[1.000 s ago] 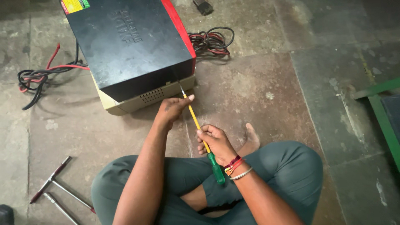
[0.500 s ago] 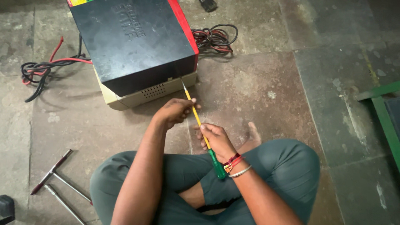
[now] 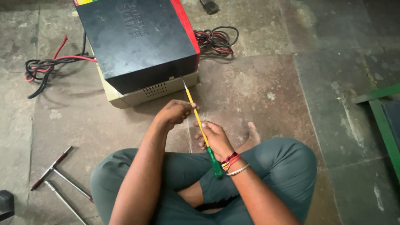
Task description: The person places a metal cover onto a power inverter, aligns it by hand, and then uses a screwdriver to secure several screws into the side of the unit.
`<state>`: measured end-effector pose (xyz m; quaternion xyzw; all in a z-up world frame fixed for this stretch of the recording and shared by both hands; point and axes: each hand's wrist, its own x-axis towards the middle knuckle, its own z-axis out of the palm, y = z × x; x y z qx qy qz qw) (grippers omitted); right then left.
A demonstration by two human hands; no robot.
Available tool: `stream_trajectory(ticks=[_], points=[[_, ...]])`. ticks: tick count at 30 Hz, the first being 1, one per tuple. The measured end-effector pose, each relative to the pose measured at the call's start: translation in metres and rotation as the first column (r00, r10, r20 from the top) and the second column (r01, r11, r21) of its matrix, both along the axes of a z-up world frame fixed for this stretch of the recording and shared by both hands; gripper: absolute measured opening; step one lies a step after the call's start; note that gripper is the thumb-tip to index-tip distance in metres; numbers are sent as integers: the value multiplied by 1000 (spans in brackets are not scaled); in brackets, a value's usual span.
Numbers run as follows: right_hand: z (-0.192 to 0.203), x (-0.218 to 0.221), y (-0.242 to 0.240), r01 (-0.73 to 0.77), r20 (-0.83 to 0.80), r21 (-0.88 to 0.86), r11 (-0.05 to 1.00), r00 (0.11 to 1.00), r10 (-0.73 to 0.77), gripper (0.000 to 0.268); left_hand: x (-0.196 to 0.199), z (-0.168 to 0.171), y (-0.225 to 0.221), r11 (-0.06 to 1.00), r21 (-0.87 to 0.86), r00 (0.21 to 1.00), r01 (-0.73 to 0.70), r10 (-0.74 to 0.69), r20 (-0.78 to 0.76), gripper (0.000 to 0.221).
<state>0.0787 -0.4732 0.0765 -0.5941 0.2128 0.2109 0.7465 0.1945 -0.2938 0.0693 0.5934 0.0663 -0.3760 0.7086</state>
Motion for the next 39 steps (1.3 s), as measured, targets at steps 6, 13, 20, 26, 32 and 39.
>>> stream_trajectory(ticks=[6, 13, 20, 26, 32, 39], points=[[-1, 0, -1, 6, 97, -11, 1000, 995, -5, 25, -3, 5, -6, 971, 238, 998, 14, -28, 58, 39], [-6, -1, 0, 7, 83, -45, 999, 997, -3, 22, -5, 3, -7, 932, 362, 977, -35, -45, 210, 47], [9, 0, -7, -25, 17, 150, 988, 1000, 23, 36, -4, 9, -6, 999, 30, 999, 17, -18, 30, 37], [56, -65, 8, -213, 130, -589, 779, 927, 351, 53, -2, -2, -5, 998, 63, 996, -16, 10, 86, 38], [40, -49, -32, 104, -196, 929, 356, 952, 234, 48, -5, 6, -4, 979, 178, 971, -101, 58, 232, 48], [13, -67, 4, -80, 537, -223, 971, 822, 191, 38, -3, 12, -5, 953, 283, 961, -108, 28, 274, 40]])
